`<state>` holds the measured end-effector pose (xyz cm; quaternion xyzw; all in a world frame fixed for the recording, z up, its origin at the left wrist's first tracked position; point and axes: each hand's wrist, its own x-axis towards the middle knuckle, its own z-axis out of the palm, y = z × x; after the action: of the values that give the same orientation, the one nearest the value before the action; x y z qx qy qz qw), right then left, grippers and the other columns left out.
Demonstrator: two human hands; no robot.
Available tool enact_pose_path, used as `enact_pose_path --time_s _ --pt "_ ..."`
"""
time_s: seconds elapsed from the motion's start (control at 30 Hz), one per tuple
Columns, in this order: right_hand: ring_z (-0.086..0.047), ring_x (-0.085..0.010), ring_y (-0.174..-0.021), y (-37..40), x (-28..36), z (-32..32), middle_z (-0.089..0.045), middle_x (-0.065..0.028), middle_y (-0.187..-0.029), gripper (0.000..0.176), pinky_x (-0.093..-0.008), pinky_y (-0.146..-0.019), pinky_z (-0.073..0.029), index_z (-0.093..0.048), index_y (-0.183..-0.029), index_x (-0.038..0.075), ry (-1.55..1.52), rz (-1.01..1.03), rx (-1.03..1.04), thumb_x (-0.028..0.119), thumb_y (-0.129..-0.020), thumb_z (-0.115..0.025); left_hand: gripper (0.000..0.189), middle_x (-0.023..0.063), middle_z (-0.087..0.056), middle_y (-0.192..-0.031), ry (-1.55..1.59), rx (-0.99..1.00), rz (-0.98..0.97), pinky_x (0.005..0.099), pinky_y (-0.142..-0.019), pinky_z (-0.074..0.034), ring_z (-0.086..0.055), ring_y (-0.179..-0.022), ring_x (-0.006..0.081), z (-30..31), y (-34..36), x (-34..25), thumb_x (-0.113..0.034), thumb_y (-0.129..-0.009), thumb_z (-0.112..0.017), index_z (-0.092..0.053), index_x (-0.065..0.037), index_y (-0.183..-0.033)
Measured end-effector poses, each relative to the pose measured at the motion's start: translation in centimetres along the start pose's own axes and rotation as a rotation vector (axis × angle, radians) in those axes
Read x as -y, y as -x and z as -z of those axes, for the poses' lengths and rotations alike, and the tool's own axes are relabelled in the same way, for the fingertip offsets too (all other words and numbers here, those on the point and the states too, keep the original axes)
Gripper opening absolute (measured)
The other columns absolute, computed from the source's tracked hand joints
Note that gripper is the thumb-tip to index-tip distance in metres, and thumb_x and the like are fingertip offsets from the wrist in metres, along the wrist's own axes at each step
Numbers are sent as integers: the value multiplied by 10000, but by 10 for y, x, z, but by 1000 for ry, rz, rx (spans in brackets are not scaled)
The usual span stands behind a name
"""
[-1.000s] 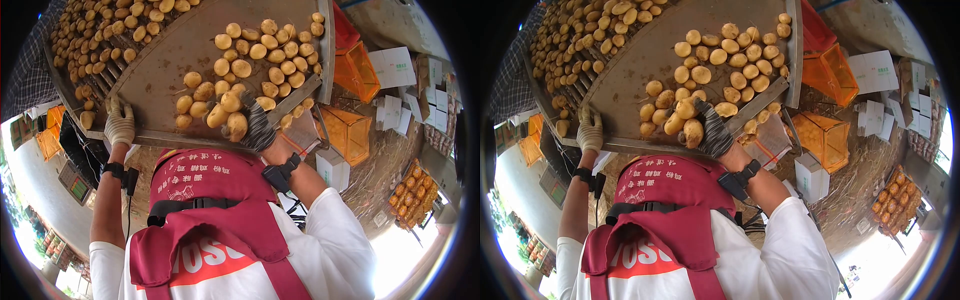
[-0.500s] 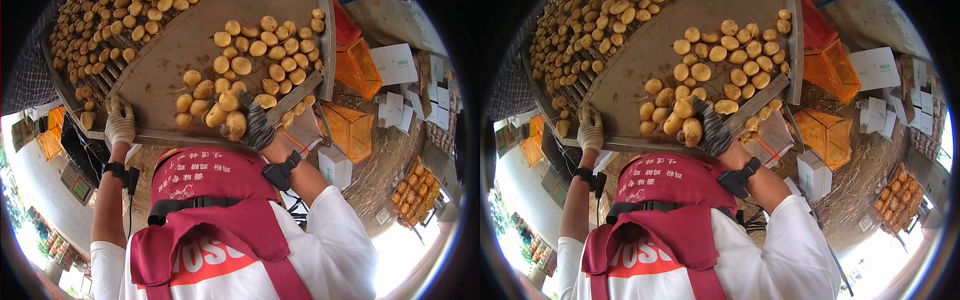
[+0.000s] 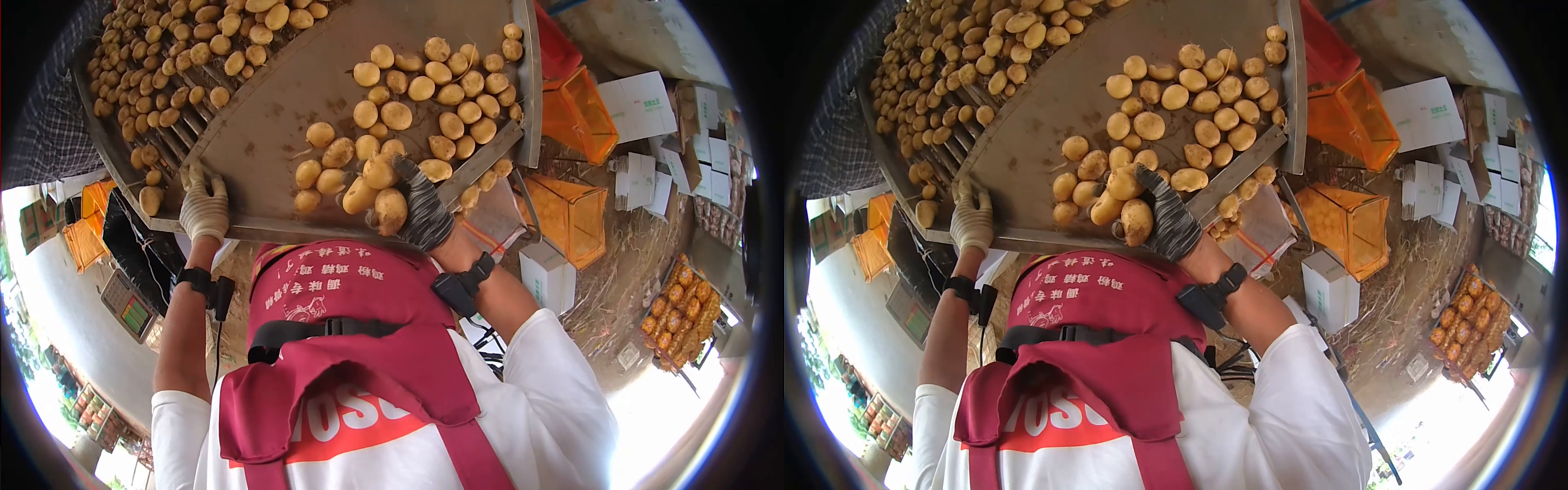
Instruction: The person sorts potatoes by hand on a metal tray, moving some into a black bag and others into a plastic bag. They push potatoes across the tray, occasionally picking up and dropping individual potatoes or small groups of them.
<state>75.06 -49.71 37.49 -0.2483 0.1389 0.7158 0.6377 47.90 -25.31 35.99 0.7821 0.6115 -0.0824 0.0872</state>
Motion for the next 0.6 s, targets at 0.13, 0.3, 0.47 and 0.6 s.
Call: enact_pose_path --time_s 0.13,0.3,0.47,0.6 --pt "-671 -225 -796 10 -4 -12 -650 -112 -1070 497 -340 -600 -583 -550 -1234 84 43 75 -107 491 -956 -615 662 208 -329 -1586 13 -40 -40 463 -994 -491 -625 -1154 404 -9 -3 9 -429 -971 -495 -329 -159 -1551" --pt "-687 -318 -1005 25 -15 -15 -632 -160 -1189 561 -361 -619 -635 -542 -1244 78 35 230 -89 500 -904 -685 685 213 -311 -1595 72 27 -61 449 -960 -513 -640 -1134 391 3 3 6 -421 -958 -519 -314 -164 -1558" --pt "-677 -322 -1043 33 -34 -21 -631 -172 -1203 559 -359 -641 -629 -531 -1272 47 0 277 -94 482 -939 -644 715 216 -307 -1599 205 52 -176 446 -954 -518 -645 -1126 390 3 1 17 -393 -943 -555 -289 -174 -1570" --pt "-688 -299 -1021 30 -45 -40 -641 -164 -1179 533 -354 -651 -630 -533 -1275 47 186 359 -127 468 -960 -621 686 185 -308 -1616 565 124 -218 412 -1026 -478 -511 -1336 364 -11 -18 36 -381 -930 -622 -387 -139 -1528"
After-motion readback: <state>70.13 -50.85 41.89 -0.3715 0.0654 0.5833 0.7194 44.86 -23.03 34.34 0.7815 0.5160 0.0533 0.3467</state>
